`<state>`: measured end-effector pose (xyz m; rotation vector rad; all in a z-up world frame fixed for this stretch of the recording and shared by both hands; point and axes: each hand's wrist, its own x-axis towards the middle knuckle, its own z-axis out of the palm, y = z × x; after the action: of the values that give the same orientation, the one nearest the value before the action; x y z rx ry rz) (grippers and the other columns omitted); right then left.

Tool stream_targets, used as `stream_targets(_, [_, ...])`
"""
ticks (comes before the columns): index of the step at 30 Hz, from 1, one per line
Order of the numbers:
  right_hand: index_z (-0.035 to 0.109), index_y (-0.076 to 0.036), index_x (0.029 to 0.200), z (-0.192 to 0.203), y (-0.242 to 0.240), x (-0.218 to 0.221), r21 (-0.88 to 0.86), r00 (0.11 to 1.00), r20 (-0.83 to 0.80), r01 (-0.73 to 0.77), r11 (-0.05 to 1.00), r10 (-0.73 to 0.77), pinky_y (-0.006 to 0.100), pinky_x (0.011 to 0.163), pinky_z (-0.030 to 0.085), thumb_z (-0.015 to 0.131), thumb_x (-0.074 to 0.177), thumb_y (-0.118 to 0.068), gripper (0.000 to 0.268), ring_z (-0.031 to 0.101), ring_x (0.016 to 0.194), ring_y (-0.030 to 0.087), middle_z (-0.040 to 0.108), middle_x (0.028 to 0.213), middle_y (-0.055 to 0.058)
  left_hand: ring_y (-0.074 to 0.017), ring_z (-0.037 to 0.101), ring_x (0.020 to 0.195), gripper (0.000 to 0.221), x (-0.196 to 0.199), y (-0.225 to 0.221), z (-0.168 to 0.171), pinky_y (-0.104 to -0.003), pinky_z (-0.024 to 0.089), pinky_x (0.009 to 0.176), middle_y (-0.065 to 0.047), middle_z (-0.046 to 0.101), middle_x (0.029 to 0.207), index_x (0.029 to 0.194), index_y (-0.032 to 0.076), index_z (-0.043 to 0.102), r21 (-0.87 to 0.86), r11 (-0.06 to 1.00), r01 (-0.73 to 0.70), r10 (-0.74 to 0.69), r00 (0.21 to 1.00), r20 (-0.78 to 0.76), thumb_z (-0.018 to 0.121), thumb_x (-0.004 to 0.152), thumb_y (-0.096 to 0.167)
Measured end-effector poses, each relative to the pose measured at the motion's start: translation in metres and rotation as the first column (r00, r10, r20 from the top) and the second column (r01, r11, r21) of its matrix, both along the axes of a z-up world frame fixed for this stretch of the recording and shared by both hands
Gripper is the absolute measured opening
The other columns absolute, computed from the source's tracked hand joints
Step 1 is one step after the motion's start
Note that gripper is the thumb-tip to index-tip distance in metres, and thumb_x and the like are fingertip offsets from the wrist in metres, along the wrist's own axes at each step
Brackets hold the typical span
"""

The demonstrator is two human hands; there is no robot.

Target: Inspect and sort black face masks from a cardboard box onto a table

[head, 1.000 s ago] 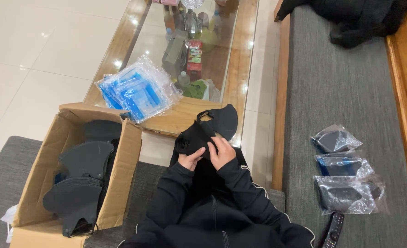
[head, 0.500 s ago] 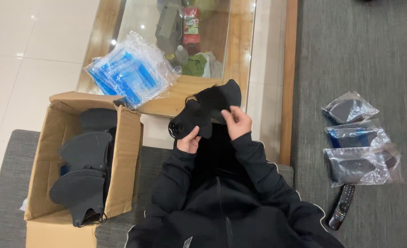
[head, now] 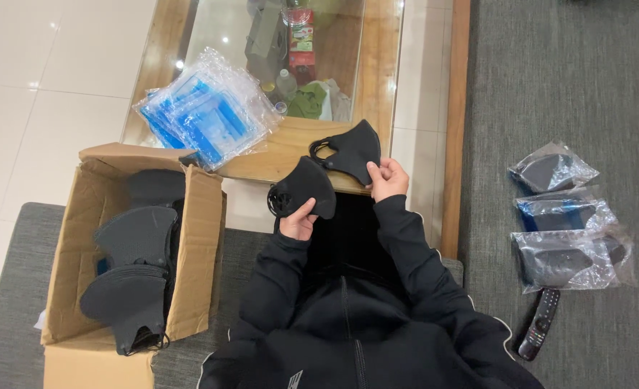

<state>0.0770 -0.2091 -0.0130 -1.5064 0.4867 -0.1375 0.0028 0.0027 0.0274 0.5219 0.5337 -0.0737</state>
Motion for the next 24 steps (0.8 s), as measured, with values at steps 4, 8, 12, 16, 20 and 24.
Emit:
stream_targets(4, [0.070,-0.007,0.101,0.005,0.002,0.002,-0.088,0.997,-0.071,0.005,0.996,-0.011,0.022,0.029,0.047,0.072,0.093,-0.012,0.010,0.063,0.041,0.016,0.071,0.069,0.007,-0.0407,0.075,0.096,0.023,-0.004,0.007,-0.021,-0.044,0.067,0.083,-0.021,0.076,0.111,0.108,0.003,0.079,-0.073,0.997,-0.009,0.015,0.997,0.082,0.070,0.090,-0.009])
stream_targets(8, [0.067,-0.011,0.107,0.025,0.000,-0.001,-0.319,0.991,-0.132,-0.076,0.945,0.035,0.028,0.043,0.052,0.072,0.094,-0.024,0.019,0.066,0.047,0.016,0.068,0.062,0.000,-0.0428,0.075,0.094,0.018,-0.004,0.007,-0.019,-0.046,0.067,0.083,-0.024,0.076,0.107,0.104,0.001,0.079,-0.127,0.990,0.062,-0.043,0.988,0.149,0.065,0.095,-0.005])
stream_targets(12, [0.059,-0.014,0.123,0.047,0.001,-0.008,-0.662,0.991,-0.104,-0.132,0.738,0.084,0.050,0.080,0.054,0.072,0.096,-0.041,0.040,0.070,0.080,0.033,0.064,0.073,0.005,-0.0465,0.075,0.078,0.032,-0.004,0.016,-0.027,-0.052,0.068,0.076,-0.024,0.077,0.084,0.084,-0.001,0.079,-0.238,0.931,0.278,-0.241,0.955,0.172,0.060,0.104,0.014])
stream_targets(16, [0.052,-0.017,0.138,0.075,0.013,-0.019,-0.791,0.984,-0.007,-0.115,0.601,0.179,0.061,0.077,0.056,0.068,0.096,-0.038,0.050,0.068,0.091,0.046,0.059,0.106,0.014,-0.0356,0.077,0.091,0.023,-0.001,0.008,0.007,-0.045,0.067,0.083,-0.019,0.076,0.111,0.110,0.008,0.078,-0.077,0.992,0.102,-0.094,0.991,0.090,0.070,0.092,-0.002])
stream_targets(20, [0.057,-0.028,0.138,0.066,0.017,-0.021,-0.872,0.972,-0.070,-0.168,0.459,0.223,0.054,0.082,0.059,0.062,0.098,-0.045,0.043,0.068,0.098,0.038,0.051,0.111,0.007,-0.0389,0.075,0.095,0.030,0.000,0.006,0.006,-0.045,0.066,0.084,-0.020,0.074,0.114,0.117,0.005,0.077,-0.060,0.992,0.109,-0.105,0.992,0.072,0.073,0.089,-0.005])
stream_targets(24, [0.063,-0.029,0.133,0.045,0.011,-0.015,-0.882,0.971,-0.082,-0.176,0.437,0.226,0.051,0.082,0.060,0.063,0.096,-0.048,0.042,0.068,0.098,0.035,0.051,0.110,0.003,-0.0369,0.074,0.100,0.047,-0.005,-0.002,-0.009,-0.046,0.064,0.087,-0.015,0.072,0.122,0.124,0.009,0.073,-0.020,0.997,0.070,-0.069,0.997,0.038,0.080,0.081,-0.009])
